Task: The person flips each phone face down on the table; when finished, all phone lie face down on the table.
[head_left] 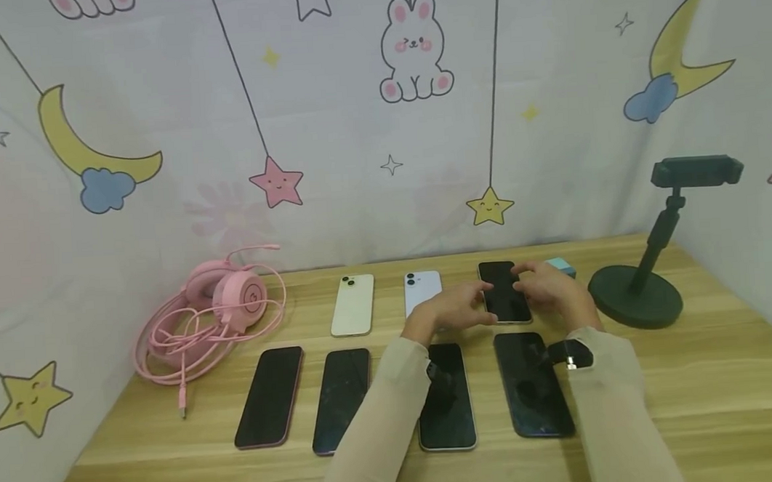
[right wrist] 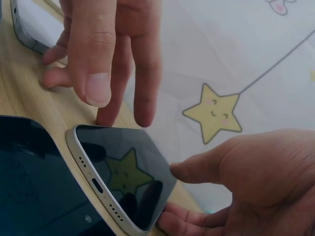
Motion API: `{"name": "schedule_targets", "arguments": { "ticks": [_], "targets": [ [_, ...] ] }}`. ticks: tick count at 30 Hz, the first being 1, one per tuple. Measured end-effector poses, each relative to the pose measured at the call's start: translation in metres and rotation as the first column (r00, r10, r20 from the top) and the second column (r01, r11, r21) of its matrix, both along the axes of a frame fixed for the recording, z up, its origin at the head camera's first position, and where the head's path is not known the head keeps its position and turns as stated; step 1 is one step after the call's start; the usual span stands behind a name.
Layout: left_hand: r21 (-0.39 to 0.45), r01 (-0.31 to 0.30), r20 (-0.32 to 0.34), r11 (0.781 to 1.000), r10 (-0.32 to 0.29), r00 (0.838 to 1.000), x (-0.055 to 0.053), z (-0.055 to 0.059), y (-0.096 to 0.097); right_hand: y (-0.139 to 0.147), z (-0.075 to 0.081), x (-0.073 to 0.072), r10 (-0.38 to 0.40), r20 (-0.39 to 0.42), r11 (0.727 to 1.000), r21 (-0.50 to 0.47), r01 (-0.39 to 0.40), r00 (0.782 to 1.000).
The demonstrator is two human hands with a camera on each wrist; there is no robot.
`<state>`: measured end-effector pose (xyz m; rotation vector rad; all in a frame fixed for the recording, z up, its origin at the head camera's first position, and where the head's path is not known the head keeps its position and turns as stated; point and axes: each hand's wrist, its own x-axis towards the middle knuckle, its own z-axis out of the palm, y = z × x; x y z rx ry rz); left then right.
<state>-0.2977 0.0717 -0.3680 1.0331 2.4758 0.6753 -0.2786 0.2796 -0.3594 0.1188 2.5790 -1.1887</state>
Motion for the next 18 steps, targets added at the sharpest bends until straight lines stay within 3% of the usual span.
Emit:
{"name": "schedule_targets", "arguments": {
  "ticks": [5, 12, 18],
  "targets": [
    [-0.014, -0.011, 0.006, 1.000, 0.011, 1.000, 0.0001, 0.0007, 0.0008, -0.0007, 0.0002, -0.0002, 0.015, -0.011, 1.000, -0.016, -0.016, 1.000],
    [-0.011, -0.040, 0.015, 0.999, 0.040, 0.999, 0.0016, 0.0025, 0.0005, -0.0043, -0.0001, -0.0008, -0.037, 0.021, 0.991, -0.126, 0.040, 0.999],
    [-0.010, -0.042, 0.017, 0.999, 0.042, 0.999, 0.0016, -0.0001, -0.0006, -0.0001, -0.0027, 0.0010, -0.036, 0.007, 0.983, -0.180, 0.037, 0.999]
  ]
}}
